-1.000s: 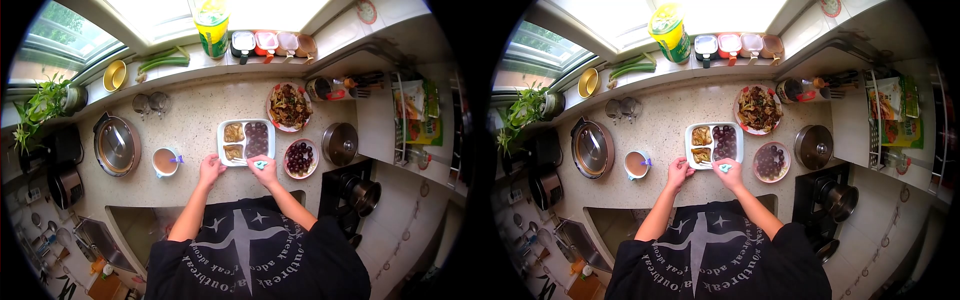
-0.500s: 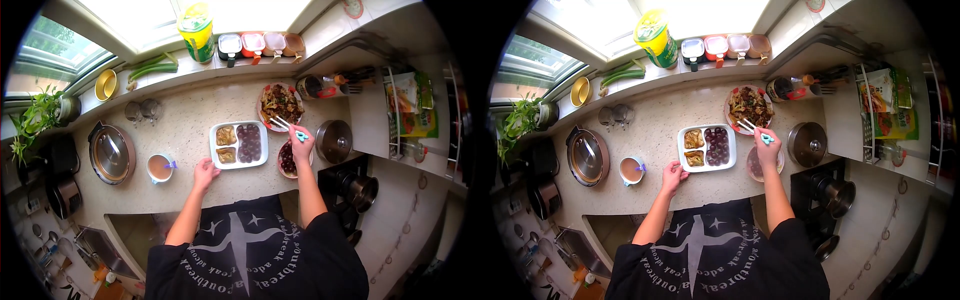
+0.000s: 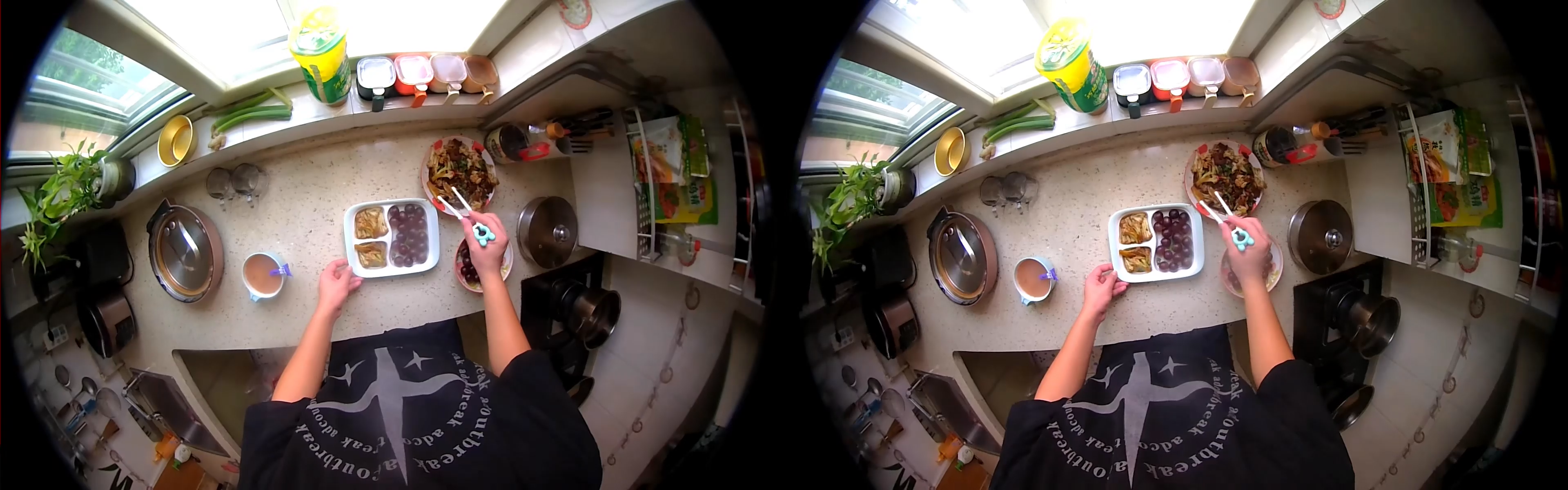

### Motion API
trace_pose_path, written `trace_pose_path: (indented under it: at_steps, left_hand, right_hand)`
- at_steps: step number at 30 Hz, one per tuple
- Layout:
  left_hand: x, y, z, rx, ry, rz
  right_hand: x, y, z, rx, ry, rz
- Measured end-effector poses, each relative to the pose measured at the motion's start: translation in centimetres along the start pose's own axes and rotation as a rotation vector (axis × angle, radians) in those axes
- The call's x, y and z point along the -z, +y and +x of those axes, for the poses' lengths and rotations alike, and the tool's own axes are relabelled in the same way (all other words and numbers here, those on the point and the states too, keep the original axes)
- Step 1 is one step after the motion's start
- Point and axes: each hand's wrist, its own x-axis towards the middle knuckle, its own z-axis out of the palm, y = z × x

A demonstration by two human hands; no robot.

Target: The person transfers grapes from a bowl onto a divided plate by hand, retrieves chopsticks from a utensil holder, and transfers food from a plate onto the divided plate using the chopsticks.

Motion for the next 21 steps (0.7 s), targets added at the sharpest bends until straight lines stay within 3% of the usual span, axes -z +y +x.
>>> trace_pose_path:
  at_steps: [4,8,13,16,21]
  left_hand:
    - [-0.2,0.5,0.1,0.052,0.016,-0.024]
    - [-0.4,1.1,0.1,0.015,-0.034,0.048]
    - [0.0,0.4,0.8,-0.067,-0.053,0.222]
    - [0.7,-0.3,0.8,-0.118,-0.057,0.232]
    - [1.0,0.7,-0.3,-0.101,-0.038,0.030]
  right_hand:
    - [-0.5,-1.1,-3.5,0.245,-0.121,-0.070]
    - [-1.9,-0.4,-7.7,0.297,-0.160,-0.098]
    - [-1.8,-1.7,-9.4,0.154,-0.135,0.092]
    - [-2.2,-0.6,-10.8,-0.281,-0.057,0.498]
    - [-0.9,0.6,-9.9,-0.579,-0.002,0.757]
